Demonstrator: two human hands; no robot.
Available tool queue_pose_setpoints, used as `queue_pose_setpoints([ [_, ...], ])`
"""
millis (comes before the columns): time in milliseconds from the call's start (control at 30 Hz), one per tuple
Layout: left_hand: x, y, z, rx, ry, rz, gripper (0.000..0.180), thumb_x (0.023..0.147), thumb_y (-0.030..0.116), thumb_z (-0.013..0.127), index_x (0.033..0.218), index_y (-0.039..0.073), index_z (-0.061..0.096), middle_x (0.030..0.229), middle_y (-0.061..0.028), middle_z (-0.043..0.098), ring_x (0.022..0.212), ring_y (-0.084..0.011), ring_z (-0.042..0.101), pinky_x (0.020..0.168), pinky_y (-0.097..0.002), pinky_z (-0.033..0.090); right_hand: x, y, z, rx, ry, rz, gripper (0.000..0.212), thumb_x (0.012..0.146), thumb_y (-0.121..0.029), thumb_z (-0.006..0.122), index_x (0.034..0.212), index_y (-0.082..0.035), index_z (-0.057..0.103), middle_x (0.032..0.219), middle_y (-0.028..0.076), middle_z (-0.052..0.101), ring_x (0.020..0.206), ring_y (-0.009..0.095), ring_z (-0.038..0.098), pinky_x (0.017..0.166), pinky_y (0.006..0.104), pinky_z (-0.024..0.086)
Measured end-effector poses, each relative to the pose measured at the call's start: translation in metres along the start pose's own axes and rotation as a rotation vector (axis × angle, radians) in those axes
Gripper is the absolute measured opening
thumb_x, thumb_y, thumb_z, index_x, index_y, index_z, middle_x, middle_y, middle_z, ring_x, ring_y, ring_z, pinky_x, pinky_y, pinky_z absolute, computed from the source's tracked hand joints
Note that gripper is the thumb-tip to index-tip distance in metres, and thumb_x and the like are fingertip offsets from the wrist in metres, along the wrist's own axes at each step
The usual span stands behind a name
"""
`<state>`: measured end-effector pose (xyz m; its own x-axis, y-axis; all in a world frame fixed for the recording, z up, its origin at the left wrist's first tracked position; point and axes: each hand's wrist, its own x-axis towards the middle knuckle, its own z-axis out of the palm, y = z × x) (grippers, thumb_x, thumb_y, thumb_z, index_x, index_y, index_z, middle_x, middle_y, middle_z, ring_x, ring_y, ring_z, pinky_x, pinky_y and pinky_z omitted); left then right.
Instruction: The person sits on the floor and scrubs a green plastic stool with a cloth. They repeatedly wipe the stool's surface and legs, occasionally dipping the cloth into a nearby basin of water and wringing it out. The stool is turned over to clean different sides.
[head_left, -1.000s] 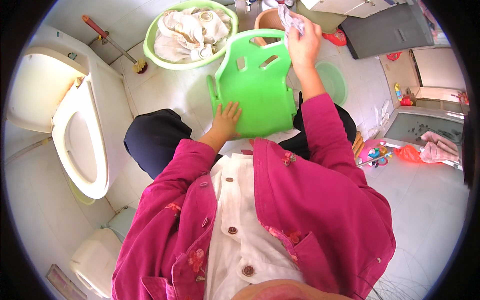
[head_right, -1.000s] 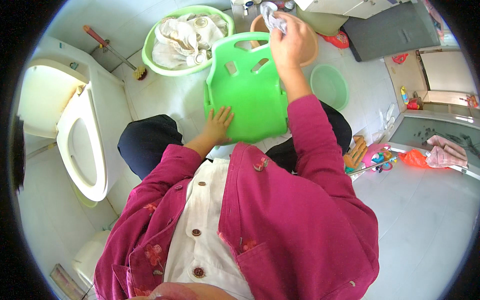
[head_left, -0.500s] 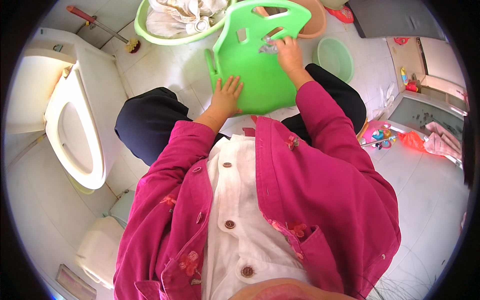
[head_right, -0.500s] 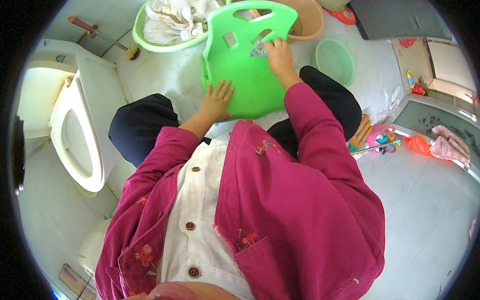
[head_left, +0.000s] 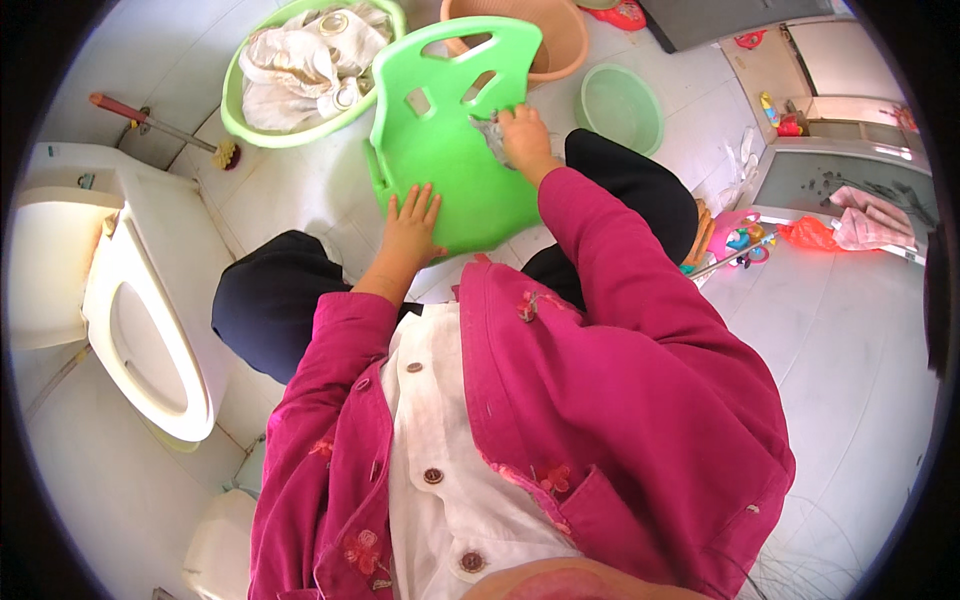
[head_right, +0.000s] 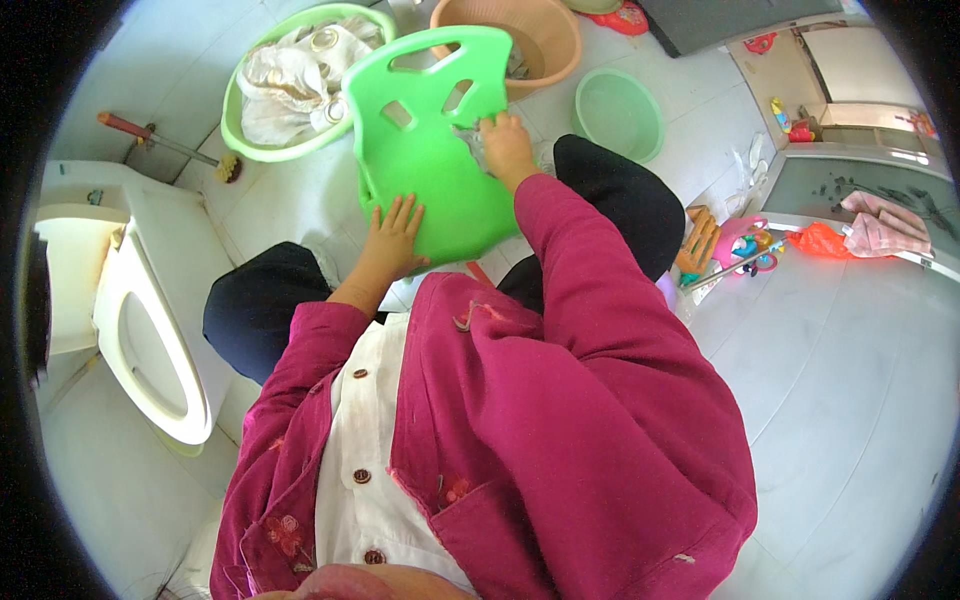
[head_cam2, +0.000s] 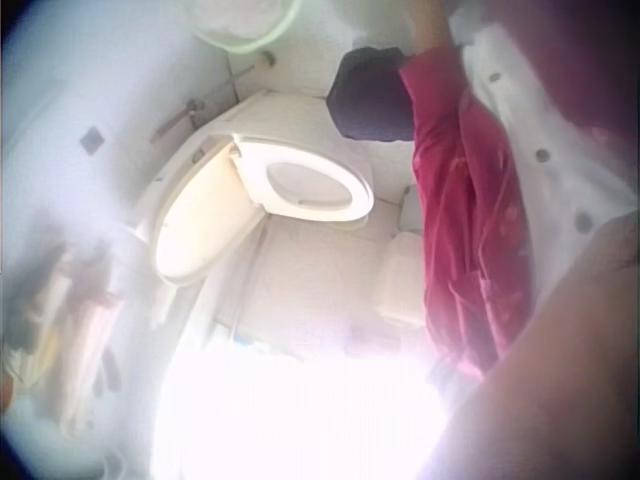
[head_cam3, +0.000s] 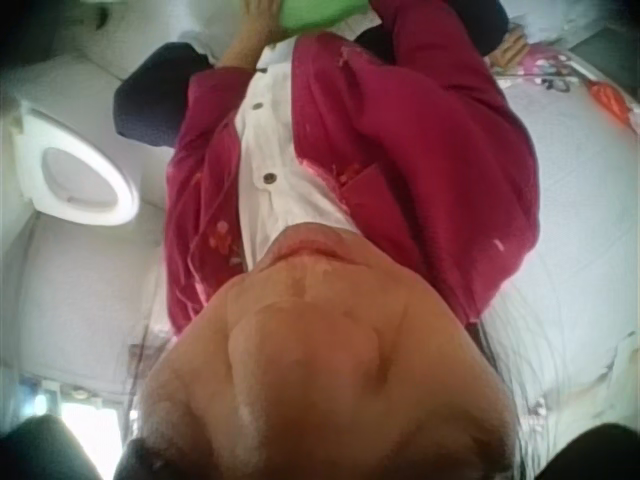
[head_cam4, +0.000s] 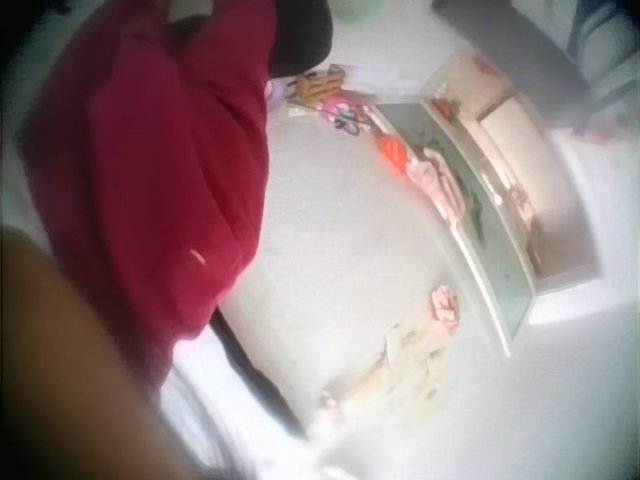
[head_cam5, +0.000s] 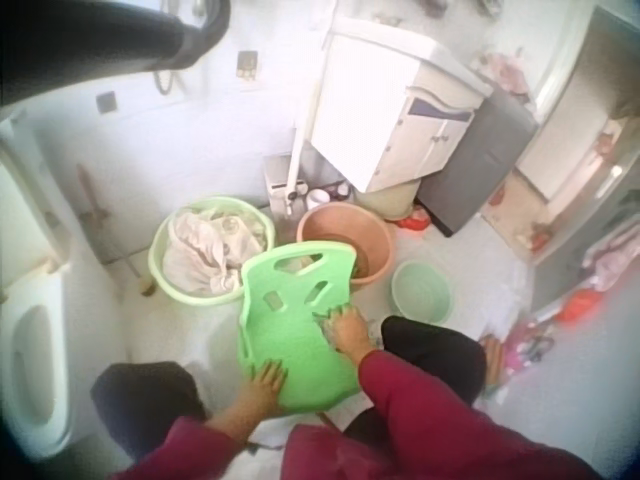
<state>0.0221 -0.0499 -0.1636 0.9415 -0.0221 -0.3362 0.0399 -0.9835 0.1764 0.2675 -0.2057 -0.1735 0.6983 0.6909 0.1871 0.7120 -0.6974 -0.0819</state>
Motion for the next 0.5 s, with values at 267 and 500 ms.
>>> queue_pose_setpoints([
  [267,-0.002,0.004,-0.004,0.024,-0.062,-0.015,0.108,0.074,0.059,0.075,0.157,0.013,0.025,0.166,-0.0104,0.016,0.153,-0.0291,0.013,0.12,-0.0577,0.014,-0.061,-0.083,0.01,0.188,-0.098,-0.18,0.019,0.082,-0.009,0.06,0.101,-0.005,0.061,0.098,0.017,0.059,0.092,0.036,0.058,0.08,0.0459,0.05],
  [500,-0.004,0.0,0.0,0.021,-0.014,0.015,0.108,0.073,0.063,0.075,0.157,0.014,0.027,0.165,-0.0095,0.017,0.153,-0.0277,0.014,0.12,-0.056,0.015,-0.037,-0.012,0.001,0.054,-0.292,-0.339,0.024,0.082,-0.009,0.06,0.105,-0.005,0.06,0.099,0.018,0.059,0.095,0.037,0.059,0.083,0.0452,0.049],
])
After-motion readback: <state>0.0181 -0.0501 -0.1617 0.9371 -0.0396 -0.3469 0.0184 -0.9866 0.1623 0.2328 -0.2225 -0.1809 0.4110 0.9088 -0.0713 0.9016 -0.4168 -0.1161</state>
